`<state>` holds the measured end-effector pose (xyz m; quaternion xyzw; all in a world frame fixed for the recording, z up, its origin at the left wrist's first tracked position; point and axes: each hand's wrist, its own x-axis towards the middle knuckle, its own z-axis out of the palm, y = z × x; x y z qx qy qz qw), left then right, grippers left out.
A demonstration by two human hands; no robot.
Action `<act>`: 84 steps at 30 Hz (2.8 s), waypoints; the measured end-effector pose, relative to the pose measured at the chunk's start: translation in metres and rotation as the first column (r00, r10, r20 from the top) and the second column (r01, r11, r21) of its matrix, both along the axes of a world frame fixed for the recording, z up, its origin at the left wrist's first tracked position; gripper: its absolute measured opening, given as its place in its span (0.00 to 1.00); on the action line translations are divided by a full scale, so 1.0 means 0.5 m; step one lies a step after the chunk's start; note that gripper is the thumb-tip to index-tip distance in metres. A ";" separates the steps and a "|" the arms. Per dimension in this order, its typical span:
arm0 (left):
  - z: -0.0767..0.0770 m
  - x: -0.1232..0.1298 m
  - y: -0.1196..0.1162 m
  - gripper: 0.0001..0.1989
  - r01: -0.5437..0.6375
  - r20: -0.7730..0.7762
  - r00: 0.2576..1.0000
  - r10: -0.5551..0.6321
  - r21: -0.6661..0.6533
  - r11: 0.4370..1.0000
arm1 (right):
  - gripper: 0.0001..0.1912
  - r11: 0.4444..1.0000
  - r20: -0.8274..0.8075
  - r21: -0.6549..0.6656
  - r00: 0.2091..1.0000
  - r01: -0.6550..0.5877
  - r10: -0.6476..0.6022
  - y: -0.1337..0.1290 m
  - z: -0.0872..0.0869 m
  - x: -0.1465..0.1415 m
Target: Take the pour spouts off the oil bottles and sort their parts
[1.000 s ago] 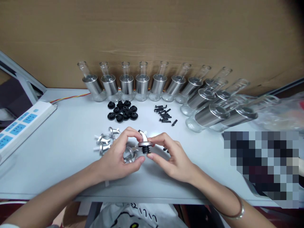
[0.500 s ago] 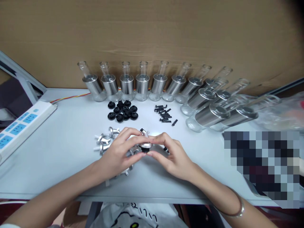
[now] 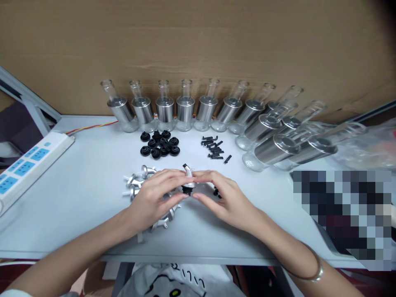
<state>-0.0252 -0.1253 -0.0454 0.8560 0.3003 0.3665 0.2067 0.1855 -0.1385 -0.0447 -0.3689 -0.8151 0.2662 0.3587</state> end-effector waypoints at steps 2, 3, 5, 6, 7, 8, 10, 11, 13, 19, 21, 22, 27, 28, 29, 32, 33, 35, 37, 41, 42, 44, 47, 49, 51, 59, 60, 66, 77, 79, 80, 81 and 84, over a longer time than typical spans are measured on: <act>0.002 0.001 0.001 0.14 0.008 0.005 1.000 -0.007 -0.013 1.000 | 0.07 0.995 0.065 0.101 0.997 0.025 -0.032 0.016 0.010 0.021; 0.003 0.001 0.001 0.14 0.010 0.002 1.000 -0.010 -0.015 1.000 | 0.05 0.986 0.092 0.149 0.991 0.078 -0.092 0.026 0.013 0.035; 0.005 0.001 0.001 0.14 0.019 -0.002 1.000 -0.019 -0.005 1.000 | 0.04 0.947 0.139 0.214 0.952 0.239 -0.272 0.047 0.011 0.065; 0.007 0.001 0.000 0.14 0.023 -0.003 1.000 -0.023 0.002 1.000 | 0.04 0.923 0.170 0.222 0.919 0.315 -0.355 0.057 0.006 0.080; 0.007 0.001 -0.001 0.14 0.027 -0.002 1.000 -0.027 0.011 1.000 | 0.04 0.898 0.208 0.218 0.881 0.381 -0.424 0.066 -0.001 0.094; 0.008 0.000 -0.002 0.13 0.030 -0.002 1.000 -0.030 0.015 0.999 | 0.04 0.877 0.247 0.209 0.845 0.432 -0.475 0.074 -0.009 0.105; 0.007 0.000 -0.003 0.13 0.040 -0.001 0.999 -0.040 0.022 0.999 | 0.04 0.842 0.320 0.192 0.780 0.503 -0.539 0.085 -0.026 0.120; 0.006 0.000 -0.004 0.13 0.045 -0.001 0.999 -0.045 0.026 0.999 | 0.04 0.829 0.346 0.189 0.754 0.526 -0.558 0.088 -0.033 0.124; 0.004 0.000 -0.004 0.12 0.054 -0.003 0.999 -0.054 0.034 0.998 | 0.06 0.809 0.378 0.185 0.720 0.558 -0.583 0.089 -0.042 0.124; 0.004 0.002 -0.001 0.12 0.064 -0.008 0.998 -0.064 0.043 0.997 | 0.05 0.800 0.411 0.160 0.698 0.578 -0.587 0.084 -0.044 0.118; 0.005 0.001 -0.001 0.12 0.064 -0.002 0.998 -0.064 0.042 0.997 | 0.06 0.804 0.421 0.149 0.698 0.576 -0.579 0.083 -0.044 0.118; 0.005 0.001 -0.001 0.12 0.065 0.000 0.998 -0.065 0.040 0.997 | 0.05 0.804 0.426 0.142 0.697 0.578 -0.576 0.083 -0.045 0.118; 0.004 -0.001 -0.004 0.13 0.074 0.004 0.997 -0.074 0.030 0.997 | 0.04 0.814 0.457 0.106 0.699 0.571 -0.550 0.082 -0.044 0.115; 0.004 -0.001 -0.004 0.13 0.076 0.007 0.997 -0.076 0.029 0.997 | 0.05 0.817 0.453 0.110 0.704 0.565 -0.548 0.081 -0.042 0.113; 0.005 -0.001 -0.004 0.13 0.077 0.010 0.997 -0.078 0.029 0.997 | 0.05 0.816 0.436 0.119 0.708 0.566 -0.555 0.079 -0.038 0.110; 0.004 0.001 -0.003 0.13 0.085 -0.008 0.996 -0.085 0.023 0.996 | 0.05 0.778 0.298 0.125 0.725 0.616 -0.622 0.067 -0.021 0.096; 0.004 0.001 -0.002 0.13 0.087 -0.021 0.996 -0.087 0.017 0.996 | 0.05 0.765 0.228 0.104 0.734 0.635 -0.640 0.063 -0.015 0.089; 0.001 0.000 -0.001 0.14 0.093 -0.048 0.995 -0.093 0.001 0.996 | 0.04 0.762 0.088 0.040 0.757 0.646 -0.647 0.052 -0.006 0.073; -0.002 -0.001 -0.002 0.14 0.093 -0.063 0.994 -0.094 -0.015 0.996 | 0.03 0.790 -0.008 -0.006 0.790 0.612 -0.613 0.043 -0.001 0.058; -0.005 -0.003 -0.004 0.13 0.088 -0.091 0.992 -0.091 -0.037 0.995 | 0.03 0.887 -0.015 -0.108 0.892 0.448 -0.452 0.029 -0.006 0.040; -0.005 -0.003 -0.005 0.13 0.087 -0.093 0.991 -0.091 -0.040 0.995 | 0.04 0.904 -0.010 -0.154 0.914 0.398 -0.405 0.026 -0.008 0.037; -0.004 -0.003 -0.005 0.13 0.090 -0.093 0.991 -0.094 -0.045 0.995 | 0.05 0.920 -0.024 -0.237 0.945 0.311 -0.326 0.020 -0.012 0.032; -0.002 -0.001 -0.004 0.13 0.105 -0.102 0.989 -0.110 -0.051 0.993 | 0.07 0.928 -0.120 -0.314 0.962 0.198 -0.246 0.010 -0.014 0.025; -0.001 -0.001 -0.004 0.13 0.136 -0.112 0.984 -0.140 -0.047 0.990 | 0.09 0.922 -0.206 -0.365 0.955 0.129 -0.215 0.005 -0.012 0.019; 0.000 0.000 -0.004 0.13 0.178 -0.121 0.976 -0.182 -0.044 0.983 | 0.10 0.903 -0.264 -0.427 0.947 0.055 -0.182 0.002 -0.008 0.015; -0.002 -0.002 -0.005 0.15 0.215 -0.125 0.968 -0.220 -0.053 0.975 | 0.10 0.845 -0.340 -0.532 0.929 -0.061 -0.147 0.001 -0.004 0.011; -0.002 -0.002 -0.004 0.15 0.207 -0.124 0.970 -0.211 -0.041 0.977 | 0.10 0.853 -0.336 -0.520 0.930 -0.053 -0.147 0.001 -0.005 0.011; 0.000 -0.004 -0.003 0.13 0.188 -0.111 0.976 -0.185 0.018 0.982 | 0.09 0.906 -0.342 -0.423 0.920 0.032 -0.191 -0.001 -0.008 0.011; 0.004 0.000 -0.006 0.12 0.219 -0.152 0.965 -0.216 0.006 0.976 | 0.11 0.922 -0.233 -0.341 0.934 0.183 -0.271 -0.002 -0.007 0.013; 0.005 0.000 -0.006 0.12 0.225 -0.150 0.964 -0.221 0.011 0.974 | 0.09 0.926 -0.213 -0.326 0.940 0.189 -0.267 -0.003 -0.008 0.013; 0.006 0.000 -0.006 0.12 0.226 -0.151 0.963 -0.222 0.012 0.974 | 0.09 0.932 -0.196 -0.307 0.946 0.192 -0.259 -0.004 -0.008 0.013; 0.006 0.000 -0.006 0.12 0.226 -0.155 0.963 -0.222 0.008 0.974 | 0.09 0.940 -0.178 -0.282 0.952 0.192 -0.248 -0.004 -0.007 0.013; 0.006 -0.001 -0.007 0.12 0.228 -0.162 0.961 -0.225 0.000 0.974 | 0.10 0.967 -0.135 -0.189 0.971 0.171 -0.198 -0.005 -0.005 0.013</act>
